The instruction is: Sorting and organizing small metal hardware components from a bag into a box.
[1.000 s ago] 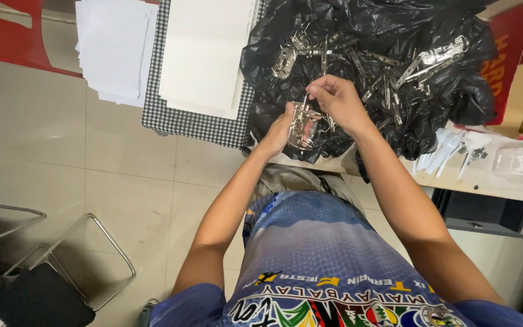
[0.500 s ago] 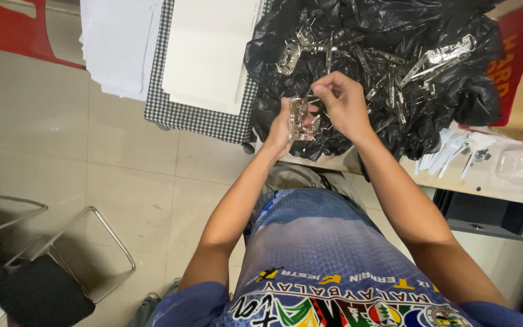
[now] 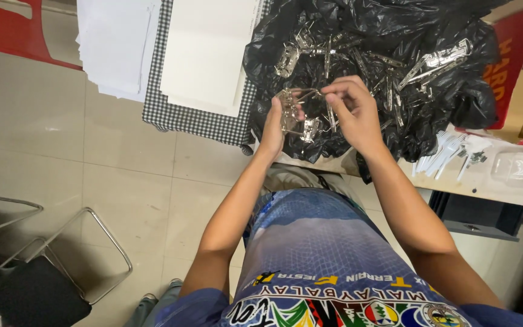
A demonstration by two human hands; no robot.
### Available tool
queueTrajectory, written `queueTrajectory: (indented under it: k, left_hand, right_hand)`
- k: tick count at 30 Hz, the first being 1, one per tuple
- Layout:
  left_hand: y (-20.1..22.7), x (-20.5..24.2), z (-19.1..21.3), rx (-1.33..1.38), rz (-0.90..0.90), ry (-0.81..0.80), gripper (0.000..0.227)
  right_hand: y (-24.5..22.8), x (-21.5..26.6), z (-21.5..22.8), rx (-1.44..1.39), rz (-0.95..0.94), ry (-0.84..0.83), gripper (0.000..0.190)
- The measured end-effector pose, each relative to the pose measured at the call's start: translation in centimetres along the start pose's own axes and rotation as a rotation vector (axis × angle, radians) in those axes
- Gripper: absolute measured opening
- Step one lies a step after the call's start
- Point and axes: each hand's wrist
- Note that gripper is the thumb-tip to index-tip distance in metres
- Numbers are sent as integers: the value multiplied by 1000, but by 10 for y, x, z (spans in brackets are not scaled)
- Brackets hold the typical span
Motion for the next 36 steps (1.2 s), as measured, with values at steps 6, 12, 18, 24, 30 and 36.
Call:
queueTrajectory:
  k: [6, 12, 18, 24, 30, 36]
  left_hand:
    - [41, 22, -14, -481, -451, 80, 62]
    - [53, 28, -25, -894, -877, 153, 63]
    - [-27, -15, 23, 496, 123, 39, 69]
    - [-41, -15, 23, 544, 525, -13, 80]
    - [-60, -10, -24, 384, 496, -27, 74]
    - [-104, -5, -88, 194, 265, 12, 67]
  right_hand:
    - [19, 12, 3, -163, -280, 79, 22]
    - [39, 26, 3, -303, -284, 116, 25]
    - [30, 32, 9, -270, -272, 142, 21]
    - [36, 50, 18, -162, -384, 73, 24]
    - [-30, 67, 24, 150, -396, -76, 30]
    - [21, 127, 84, -35, -476, -66, 26]
Point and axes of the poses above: each hand's wrist, its own x-axis away from the middle knuckle, its own z-axis out of the back of the hand, y = z × x, and after that the axes turned 8 degrees about z, right-handed
